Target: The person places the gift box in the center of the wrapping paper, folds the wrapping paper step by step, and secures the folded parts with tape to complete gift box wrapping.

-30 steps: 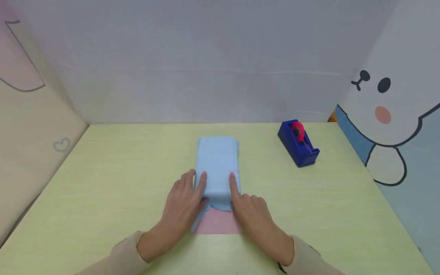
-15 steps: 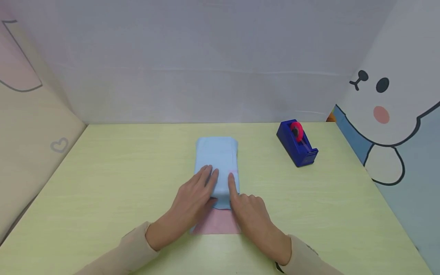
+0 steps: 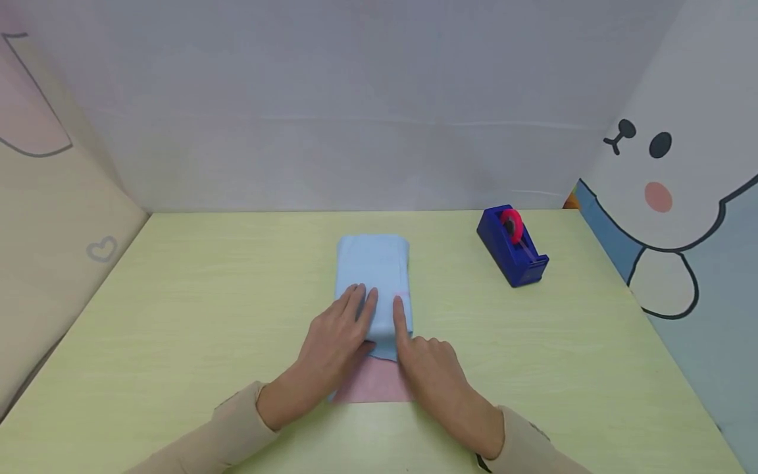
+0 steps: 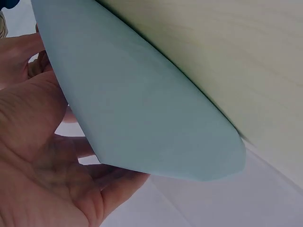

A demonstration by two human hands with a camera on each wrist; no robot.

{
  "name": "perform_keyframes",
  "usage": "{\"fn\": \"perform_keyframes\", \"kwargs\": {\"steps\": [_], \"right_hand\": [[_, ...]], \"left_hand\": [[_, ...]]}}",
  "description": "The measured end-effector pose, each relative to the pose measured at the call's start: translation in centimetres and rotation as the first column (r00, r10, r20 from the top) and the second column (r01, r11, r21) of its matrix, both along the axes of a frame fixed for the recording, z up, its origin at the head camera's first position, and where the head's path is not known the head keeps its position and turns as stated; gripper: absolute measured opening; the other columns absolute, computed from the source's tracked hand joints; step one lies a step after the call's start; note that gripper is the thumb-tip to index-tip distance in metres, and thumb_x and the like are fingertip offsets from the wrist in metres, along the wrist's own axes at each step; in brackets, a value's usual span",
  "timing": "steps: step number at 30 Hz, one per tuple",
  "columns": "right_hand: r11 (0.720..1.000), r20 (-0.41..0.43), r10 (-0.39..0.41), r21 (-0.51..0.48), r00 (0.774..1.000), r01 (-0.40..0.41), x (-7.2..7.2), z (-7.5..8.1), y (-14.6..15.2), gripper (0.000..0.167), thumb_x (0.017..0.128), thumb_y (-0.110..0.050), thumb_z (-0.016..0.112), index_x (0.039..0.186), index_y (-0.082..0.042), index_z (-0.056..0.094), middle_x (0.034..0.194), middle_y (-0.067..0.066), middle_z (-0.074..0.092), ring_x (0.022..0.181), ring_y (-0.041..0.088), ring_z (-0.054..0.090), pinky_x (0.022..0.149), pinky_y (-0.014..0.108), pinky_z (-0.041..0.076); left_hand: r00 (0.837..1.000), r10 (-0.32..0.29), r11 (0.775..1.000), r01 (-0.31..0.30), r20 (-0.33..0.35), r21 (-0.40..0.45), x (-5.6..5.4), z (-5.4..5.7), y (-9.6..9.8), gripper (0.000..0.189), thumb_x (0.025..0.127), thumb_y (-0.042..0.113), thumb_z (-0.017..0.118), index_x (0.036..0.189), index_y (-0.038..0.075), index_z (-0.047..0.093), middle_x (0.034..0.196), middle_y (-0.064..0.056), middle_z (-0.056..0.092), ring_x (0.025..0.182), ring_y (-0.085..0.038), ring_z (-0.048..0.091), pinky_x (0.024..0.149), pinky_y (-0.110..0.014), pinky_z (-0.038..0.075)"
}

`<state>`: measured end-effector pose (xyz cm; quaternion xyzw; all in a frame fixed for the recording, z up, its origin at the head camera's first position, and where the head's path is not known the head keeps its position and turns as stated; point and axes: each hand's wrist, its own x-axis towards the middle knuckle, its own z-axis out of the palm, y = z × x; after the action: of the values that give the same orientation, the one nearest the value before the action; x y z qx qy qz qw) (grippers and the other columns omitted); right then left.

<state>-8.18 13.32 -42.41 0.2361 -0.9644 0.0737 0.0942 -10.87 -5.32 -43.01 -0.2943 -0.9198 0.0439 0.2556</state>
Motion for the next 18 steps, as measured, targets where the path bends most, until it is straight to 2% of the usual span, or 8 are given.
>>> {"fn": "perform_keyframes", "kwargs": {"steps": [5, 12, 18], "right_hand": [[1.0, 0.0, 0.01, -0.011, 1.0, -0.01, 0.0, 0.27, 0.06, 0.088, 0.081, -0.006, 0.08, 0.153, 0.003, 0.031, 0.052, 0.001, 0.046, 0.039, 0.018, 0.041, 0.037, 0.037, 0.035], [1.0, -0.045, -0.021, -0.015, 0.999, 0.021, -0.37, 0.56, -0.11, 0.065, 0.086, -0.007, 0.078, 0.143, 0.001, 0.049, 0.052, 0.002, 0.046, 0.04, 0.016, 0.037, 0.037, 0.035, 0.034], [1.0, -0.098, -0.02, -0.009, 0.995, 0.019, -0.61, 0.4, -0.26, 0.061, 0.083, -0.005, 0.078, 0.137, 0.003, 0.051, 0.052, 0.003, 0.046, 0.038, 0.019, 0.039, 0.036, 0.035, 0.034]], "left_hand": [[1.0, 0.015, 1.0, -0.015, -0.013, -0.011, 0.05, 0.05, 0.13, 0.087, 0.07, 0.047, 0.094, 0.136, 0.001, 0.062, 0.131, -0.019, 0.064, 0.123, -0.032, 0.062, 0.101, -0.033, 0.052], [1.0, 0.022, 1.0, -0.022, -0.015, 0.004, 0.05, 0.07, 0.24, 0.085, 0.071, 0.049, 0.093, 0.134, 0.001, 0.063, 0.13, -0.018, 0.065, 0.122, -0.03, 0.063, 0.1, -0.033, 0.053], [0.999, 0.022, 1.0, -0.022, -0.043, 0.008, 0.03, 0.05, 0.43, 0.085, 0.068, 0.047, 0.096, 0.132, 0.0, 0.065, 0.127, -0.019, 0.065, 0.12, -0.031, 0.064, 0.098, -0.033, 0.053]]}}
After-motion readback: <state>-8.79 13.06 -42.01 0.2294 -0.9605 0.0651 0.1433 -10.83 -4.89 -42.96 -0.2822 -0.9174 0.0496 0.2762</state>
